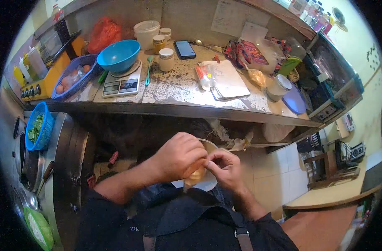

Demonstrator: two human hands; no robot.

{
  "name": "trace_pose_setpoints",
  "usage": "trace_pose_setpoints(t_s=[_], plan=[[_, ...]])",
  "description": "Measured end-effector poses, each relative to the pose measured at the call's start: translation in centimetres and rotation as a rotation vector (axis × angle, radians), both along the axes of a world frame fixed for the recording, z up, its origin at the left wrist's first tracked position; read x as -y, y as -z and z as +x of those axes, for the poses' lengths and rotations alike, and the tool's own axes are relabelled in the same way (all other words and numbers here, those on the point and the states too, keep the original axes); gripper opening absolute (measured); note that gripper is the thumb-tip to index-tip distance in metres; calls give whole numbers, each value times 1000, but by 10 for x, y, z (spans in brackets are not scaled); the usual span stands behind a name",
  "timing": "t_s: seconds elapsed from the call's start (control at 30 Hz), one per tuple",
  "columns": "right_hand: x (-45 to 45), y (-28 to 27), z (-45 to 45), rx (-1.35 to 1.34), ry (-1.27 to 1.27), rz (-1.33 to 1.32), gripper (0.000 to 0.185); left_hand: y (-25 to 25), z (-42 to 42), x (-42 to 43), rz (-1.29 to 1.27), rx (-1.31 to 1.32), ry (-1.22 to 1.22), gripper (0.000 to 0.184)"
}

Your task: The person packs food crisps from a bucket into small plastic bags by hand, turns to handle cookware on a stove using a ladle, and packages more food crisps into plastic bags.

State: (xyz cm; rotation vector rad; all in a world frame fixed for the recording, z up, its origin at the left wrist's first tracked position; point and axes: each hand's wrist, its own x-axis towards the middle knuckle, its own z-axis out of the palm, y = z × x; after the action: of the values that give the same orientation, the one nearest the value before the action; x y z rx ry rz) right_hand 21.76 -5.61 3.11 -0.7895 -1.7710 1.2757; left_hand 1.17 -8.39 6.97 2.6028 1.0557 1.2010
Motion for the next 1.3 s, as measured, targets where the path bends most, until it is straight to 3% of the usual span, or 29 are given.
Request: trace_pose_setpoints(t_s=[0.03,0.2,0.33,0.47,0.67,0.77,1.17,1.3], plan=[[-3,3,-1,-50,27,77,7,4,4,5,-49,81,-20,19],[6,13,-7,-209,102,-124,5,34,20,19,-74,306,-232,22],[15,18,-15,-332,49,-165,6,39,14,22,84,228,-310,21],[19,21,-17,-231,19,-62,7,37,14,26,46,293,-385,15],[19,24,-14,-277,1,-236,6,44,12,25,-253,487,-266,12],[14,25,-10,-117,-12,-136,6,45,11,24,-278,501,-256,11],[12,11,-10,12,-57,57,7,46,4,15,-271,315,-222,11],[12,11,-8,-116,-71,-215,6,41,9,18,-53,440,-185,19]])
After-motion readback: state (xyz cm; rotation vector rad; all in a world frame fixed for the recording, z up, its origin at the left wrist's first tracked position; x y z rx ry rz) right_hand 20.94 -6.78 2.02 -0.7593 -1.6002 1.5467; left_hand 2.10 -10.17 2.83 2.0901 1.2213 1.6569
